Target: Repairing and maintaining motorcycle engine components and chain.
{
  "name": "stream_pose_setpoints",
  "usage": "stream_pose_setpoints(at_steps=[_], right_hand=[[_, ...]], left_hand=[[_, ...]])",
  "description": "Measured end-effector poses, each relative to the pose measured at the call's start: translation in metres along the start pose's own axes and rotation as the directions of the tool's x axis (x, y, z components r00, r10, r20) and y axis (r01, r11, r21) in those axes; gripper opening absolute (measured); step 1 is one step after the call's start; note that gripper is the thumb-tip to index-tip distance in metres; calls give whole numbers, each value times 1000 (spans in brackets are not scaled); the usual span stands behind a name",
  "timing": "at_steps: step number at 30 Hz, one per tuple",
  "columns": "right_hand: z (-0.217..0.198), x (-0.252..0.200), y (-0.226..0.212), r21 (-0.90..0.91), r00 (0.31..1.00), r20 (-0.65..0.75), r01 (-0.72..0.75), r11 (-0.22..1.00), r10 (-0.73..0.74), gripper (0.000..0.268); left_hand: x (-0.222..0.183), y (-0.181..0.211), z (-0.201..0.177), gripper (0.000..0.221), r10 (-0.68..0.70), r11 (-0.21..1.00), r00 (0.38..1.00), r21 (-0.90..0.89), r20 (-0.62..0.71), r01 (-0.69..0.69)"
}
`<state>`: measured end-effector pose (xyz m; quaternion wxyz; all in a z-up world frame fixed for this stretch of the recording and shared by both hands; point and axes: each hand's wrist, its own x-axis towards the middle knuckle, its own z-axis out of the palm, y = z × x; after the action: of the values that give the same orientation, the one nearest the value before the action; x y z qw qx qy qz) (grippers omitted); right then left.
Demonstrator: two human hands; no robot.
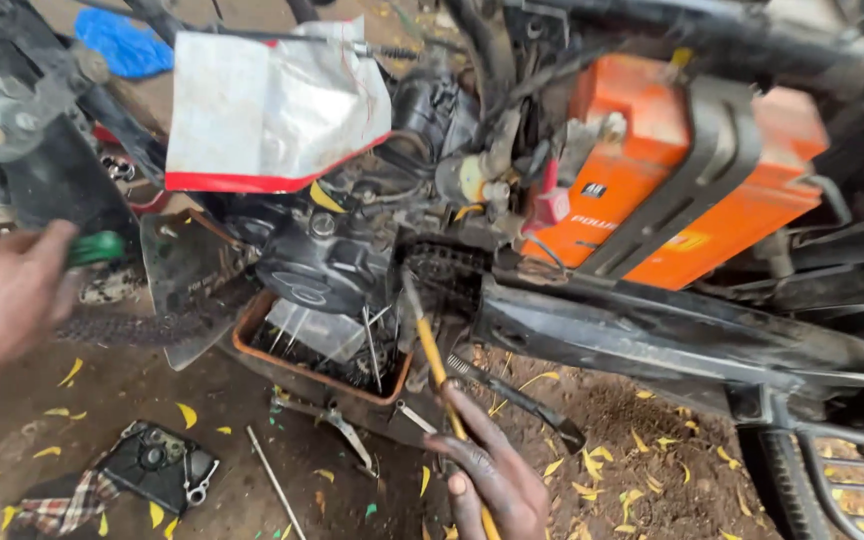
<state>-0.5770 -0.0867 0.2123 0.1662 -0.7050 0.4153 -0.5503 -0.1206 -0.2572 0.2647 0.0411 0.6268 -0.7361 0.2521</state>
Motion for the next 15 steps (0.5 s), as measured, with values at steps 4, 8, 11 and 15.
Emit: stream_pose_setpoints(at_steps=[4, 8, 11, 15], right_hand=[[21, 7, 0, 21, 986, -86, -144, 989, 145, 42], [46, -4, 32, 257, 959, -87, -240, 936, 270, 49], [59, -17, 57, 365, 929, -121, -285, 886, 349, 58], [66, -1, 74, 615, 886, -106, -298, 730, 451, 76]], left_hand=[[-19, -58, 97, 22, -23, 984, 1000, -176, 19, 26], [-16, -44, 93, 20, -80, 949, 995, -311, -56, 59], [-24, -57, 123, 21, -28, 983, 993, -183, -117, 6], [-29, -57, 145, 32, -14, 978, 993, -209, -117, -11]])
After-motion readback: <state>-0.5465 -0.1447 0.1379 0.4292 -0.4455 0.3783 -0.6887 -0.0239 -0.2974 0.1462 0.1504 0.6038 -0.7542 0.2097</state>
